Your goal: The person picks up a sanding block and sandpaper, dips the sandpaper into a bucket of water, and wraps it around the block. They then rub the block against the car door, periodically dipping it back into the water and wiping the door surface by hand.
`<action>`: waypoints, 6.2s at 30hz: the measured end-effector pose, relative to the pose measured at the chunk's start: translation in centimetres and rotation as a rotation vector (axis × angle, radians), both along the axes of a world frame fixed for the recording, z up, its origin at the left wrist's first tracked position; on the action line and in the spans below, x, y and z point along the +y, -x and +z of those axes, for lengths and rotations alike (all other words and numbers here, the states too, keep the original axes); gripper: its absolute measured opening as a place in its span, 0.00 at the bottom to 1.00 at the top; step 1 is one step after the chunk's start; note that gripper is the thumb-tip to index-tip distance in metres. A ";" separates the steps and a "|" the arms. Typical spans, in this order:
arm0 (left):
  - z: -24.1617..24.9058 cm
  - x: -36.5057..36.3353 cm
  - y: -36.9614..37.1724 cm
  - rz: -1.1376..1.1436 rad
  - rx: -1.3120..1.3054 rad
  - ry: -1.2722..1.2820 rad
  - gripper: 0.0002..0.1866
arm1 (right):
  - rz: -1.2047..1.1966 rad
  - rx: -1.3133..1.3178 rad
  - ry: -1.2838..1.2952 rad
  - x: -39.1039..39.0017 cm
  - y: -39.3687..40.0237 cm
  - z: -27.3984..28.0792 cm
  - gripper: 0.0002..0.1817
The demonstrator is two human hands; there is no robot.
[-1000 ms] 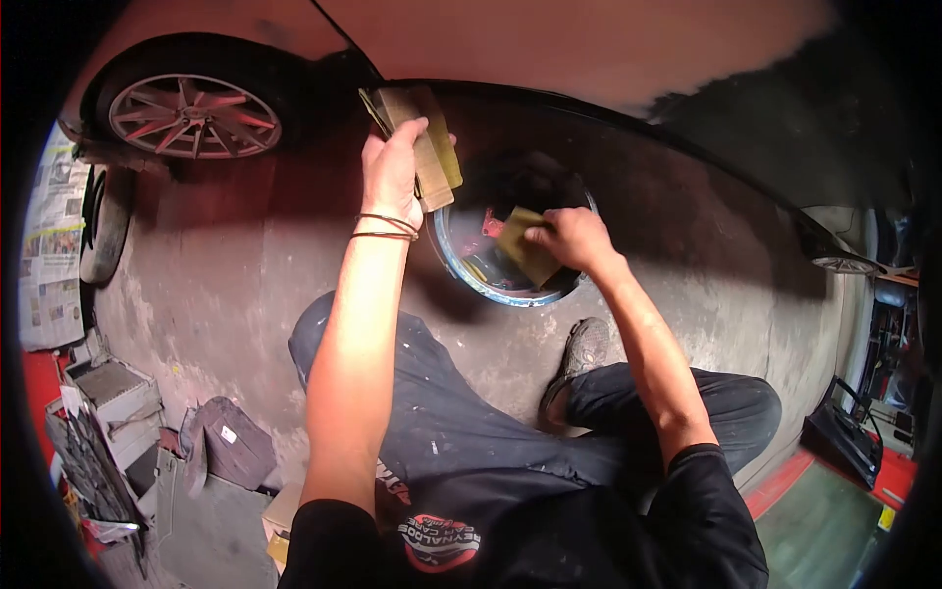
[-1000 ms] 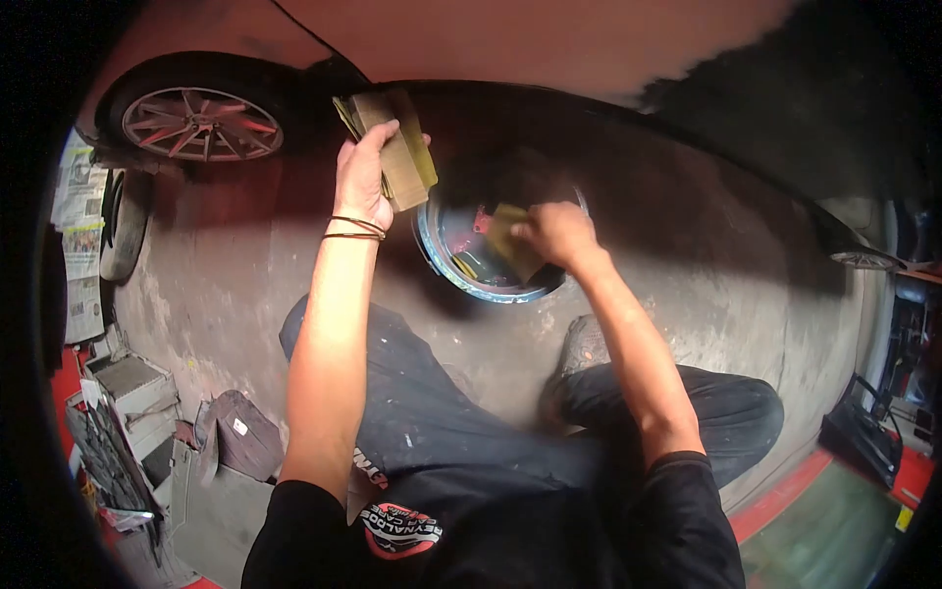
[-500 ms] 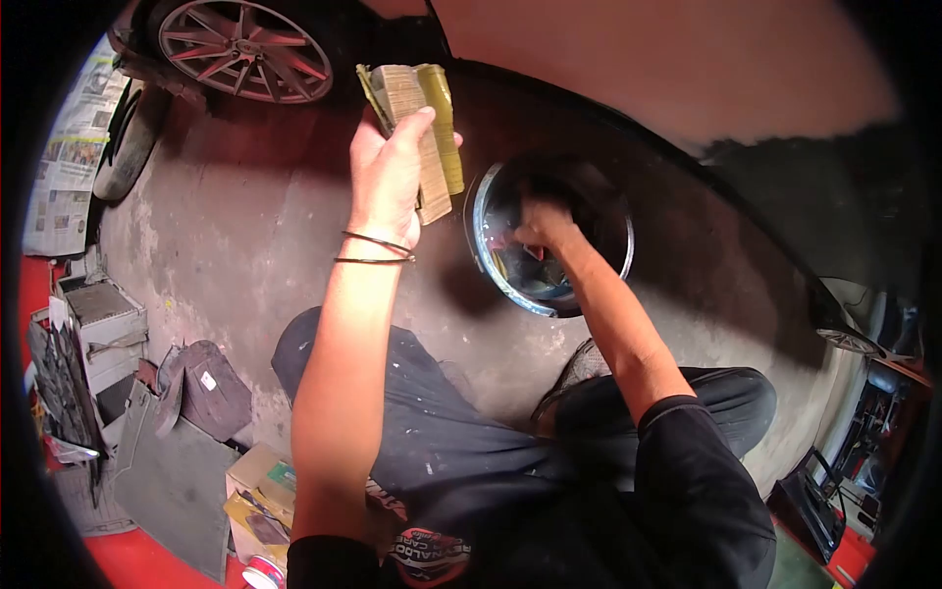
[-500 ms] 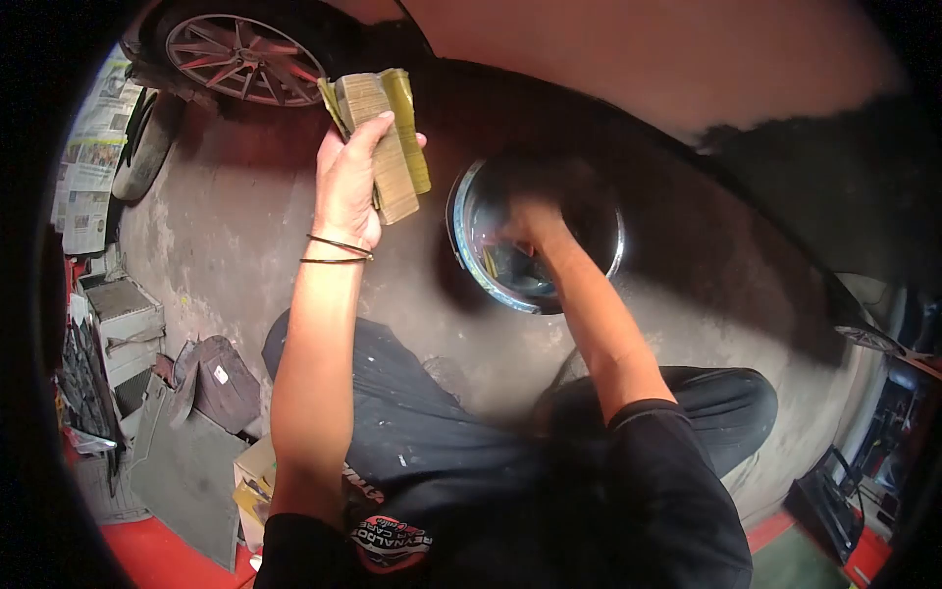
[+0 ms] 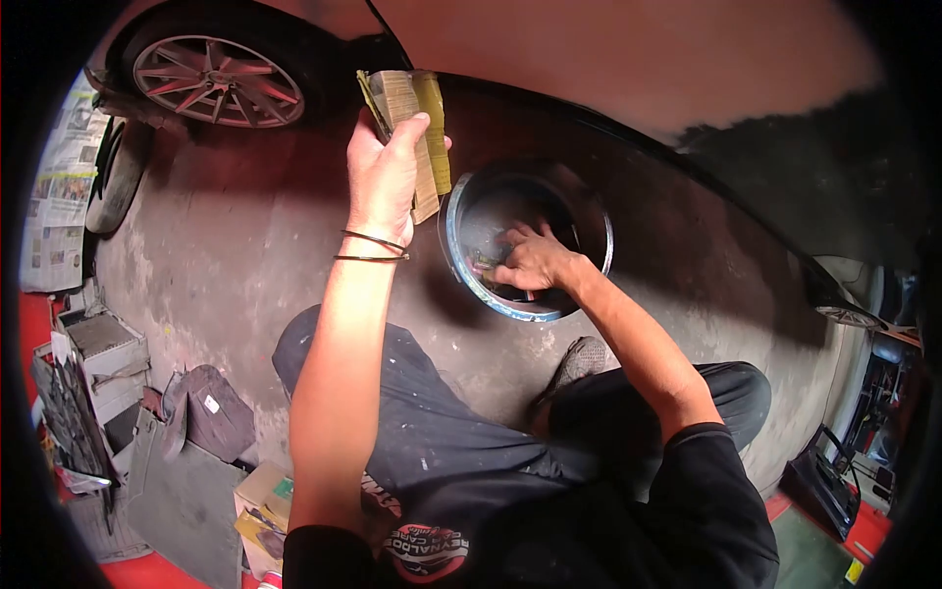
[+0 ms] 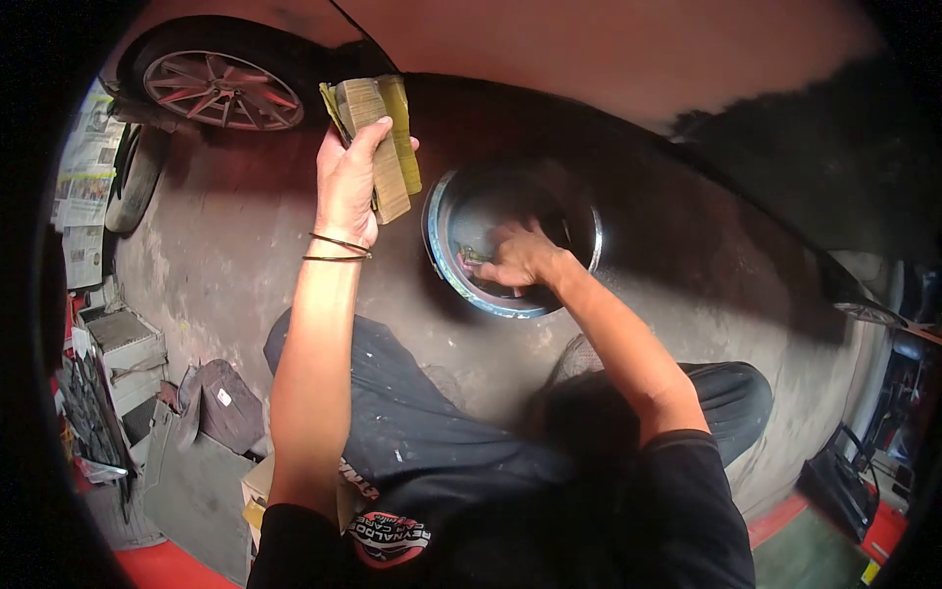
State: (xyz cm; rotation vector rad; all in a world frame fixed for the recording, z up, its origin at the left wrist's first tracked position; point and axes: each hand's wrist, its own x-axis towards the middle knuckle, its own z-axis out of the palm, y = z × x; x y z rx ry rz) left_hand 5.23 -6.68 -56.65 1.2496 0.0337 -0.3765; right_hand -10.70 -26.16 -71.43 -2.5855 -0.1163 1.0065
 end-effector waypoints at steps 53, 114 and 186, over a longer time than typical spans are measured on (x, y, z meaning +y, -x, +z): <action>-3.0 -3.0 4.5 -0.522 -0.039 0.188 0.30 | -1.067 -0.627 -1.210 1.3 0.8 8.6 0.25; -3.0 -2.5 4.6 -0.556 0.339 0.330 0.22 | -1.236 -1.035 -0.557 1.3 -2.6 12.1 0.16; -2.4 -1.9 1.6 -0.476 -0.583 -0.323 0.40 | -1.122 -0.363 -2.006 0.2 -1.7 13.8 0.36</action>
